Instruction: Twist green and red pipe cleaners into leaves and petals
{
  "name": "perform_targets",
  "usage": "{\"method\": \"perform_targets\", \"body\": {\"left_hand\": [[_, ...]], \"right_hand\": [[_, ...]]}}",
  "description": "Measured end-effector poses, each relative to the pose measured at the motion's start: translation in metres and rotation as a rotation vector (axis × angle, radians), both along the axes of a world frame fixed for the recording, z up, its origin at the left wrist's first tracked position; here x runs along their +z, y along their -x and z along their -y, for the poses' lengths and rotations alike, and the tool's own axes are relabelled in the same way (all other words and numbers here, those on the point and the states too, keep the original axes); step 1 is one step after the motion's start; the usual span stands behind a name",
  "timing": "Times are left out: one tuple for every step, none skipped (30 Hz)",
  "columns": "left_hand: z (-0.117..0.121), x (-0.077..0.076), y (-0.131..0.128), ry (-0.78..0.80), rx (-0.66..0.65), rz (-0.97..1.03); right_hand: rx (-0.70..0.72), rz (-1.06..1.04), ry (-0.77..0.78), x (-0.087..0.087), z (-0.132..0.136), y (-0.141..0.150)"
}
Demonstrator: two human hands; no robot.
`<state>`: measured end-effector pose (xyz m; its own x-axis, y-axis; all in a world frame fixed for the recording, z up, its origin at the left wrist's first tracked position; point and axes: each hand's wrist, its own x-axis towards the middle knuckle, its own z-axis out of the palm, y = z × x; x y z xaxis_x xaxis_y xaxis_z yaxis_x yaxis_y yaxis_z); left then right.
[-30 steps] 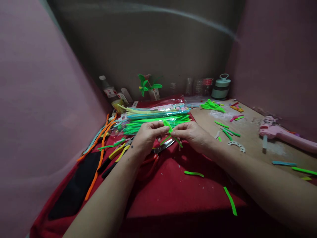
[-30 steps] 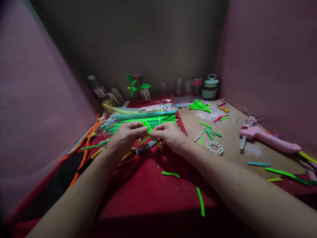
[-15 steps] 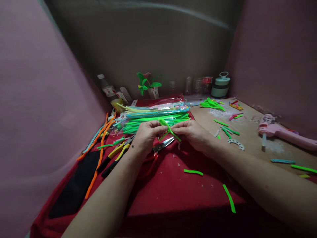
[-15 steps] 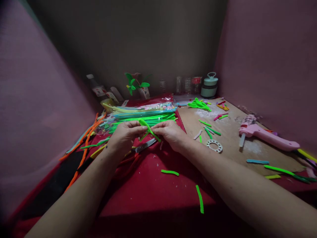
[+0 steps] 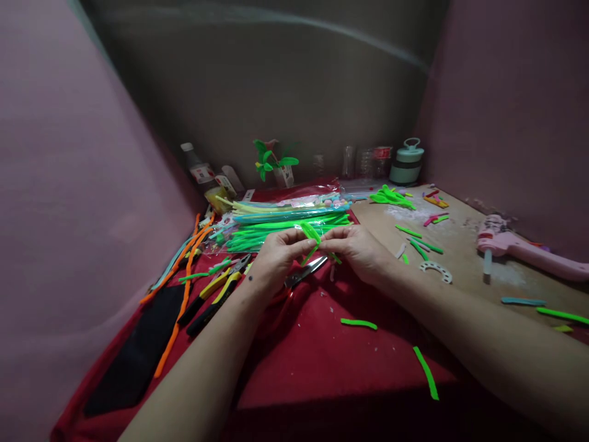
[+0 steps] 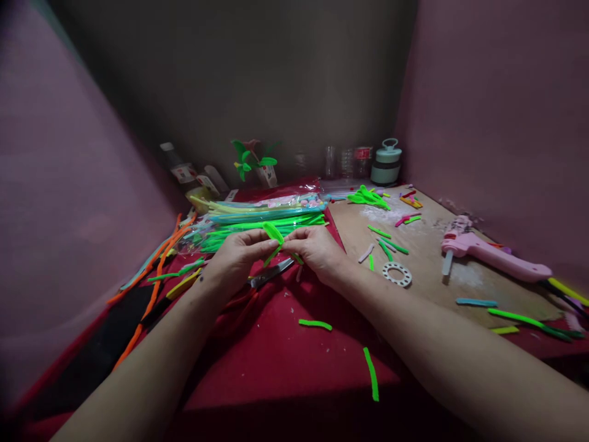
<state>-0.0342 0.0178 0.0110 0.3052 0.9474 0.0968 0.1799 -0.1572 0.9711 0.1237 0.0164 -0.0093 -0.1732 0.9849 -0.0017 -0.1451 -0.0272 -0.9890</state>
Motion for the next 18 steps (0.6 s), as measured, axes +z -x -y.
{"method": "perform_targets", "body": {"left_hand": [[0.0001,-0.0004,-0.0005,-0.01,-0.001,0.005],[0.0,-0.0008,-0.0009,-0.016,-0.002,0.01],[-0.0002,-0.0014,-0.0011,-0.015,-0.003,0.013],[-0.0006,-0.0021,-0.001,-0.013,-0.003,0.015],[-0.0011,-0.0029,-0.0008,-0.011,-0.005,0.018],[-0.0017,-0.0037,-0.0004,-0.009,-0.009,0.029],[-0.0022,-0.0044,-0.0001,-0.006,-0.01,0.051],[-0.0026,-0.0049,0.0002,-0.001,-0.005,0.079],[-0.0027,-0.0051,0.0003,0.003,0.008,0.104],[-0.0027,-0.0051,0.0002,0.007,0.024,0.12],[-0.0024,-0.0048,-0.0001,0.009,0.041,0.123],[-0.002,-0.0043,-0.0006,0.01,0.057,0.115],[-0.0014,-0.0037,-0.0012,0.009,0.073,0.103],[-0.0009,-0.0031,-0.0018,0.007,0.085,0.092],[-0.0005,-0.0026,-0.0024,0.004,0.098,0.09],[-0.0004,-0.0025,-0.0027,0.004,0.108,0.095],[-0.0006,-0.0026,-0.0029,0.009,0.112,0.107],[-0.0012,-0.003,-0.0028,0.022,0.109,0.129]], "right_hand": [[-0.002,0.003,0.0,-0.0001,0.0001,0.0002],[-0.003,0.008,-0.001,0.0,0.0004,0.0005],[-0.004,0.014,-0.001,0.0001,0.0007,0.0008],[-0.001,0.02,0.002,0.0004,0.001,0.0011],[0.003,0.022,0.007,0.0006,0.0014,0.0014],[0.009,0.019,0.015,0.0008,0.0018,0.0017],[0.016,0.016,0.018,0.001,0.0022,0.002],[0.019,0.016,0.015,0.0011,0.0026,0.0022],[0.02,0.017,0.005,0.001,0.0029,0.0024],[0.019,0.024,-0.01,0.0006,0.0033,0.0026],[0.02,0.033,-0.026,0.0002,0.0035,0.0028],[0.022,0.043,-0.04,-0.0005,0.0037,0.0029],[0.024,0.052,-0.051,-0.0011,0.0038,0.0029],[0.027,0.057,-0.06,-0.0016,0.0038,0.003],[0.03,0.06,-0.07,-0.0018,0.0039,0.003],[0.029,0.058,-0.079,-0.0017,0.0039,0.003],[0.026,0.053,-0.086,-0.0012,0.004,0.0031],[0.024,0.046,-0.088,-0.0005,0.0041,0.0032]]}}
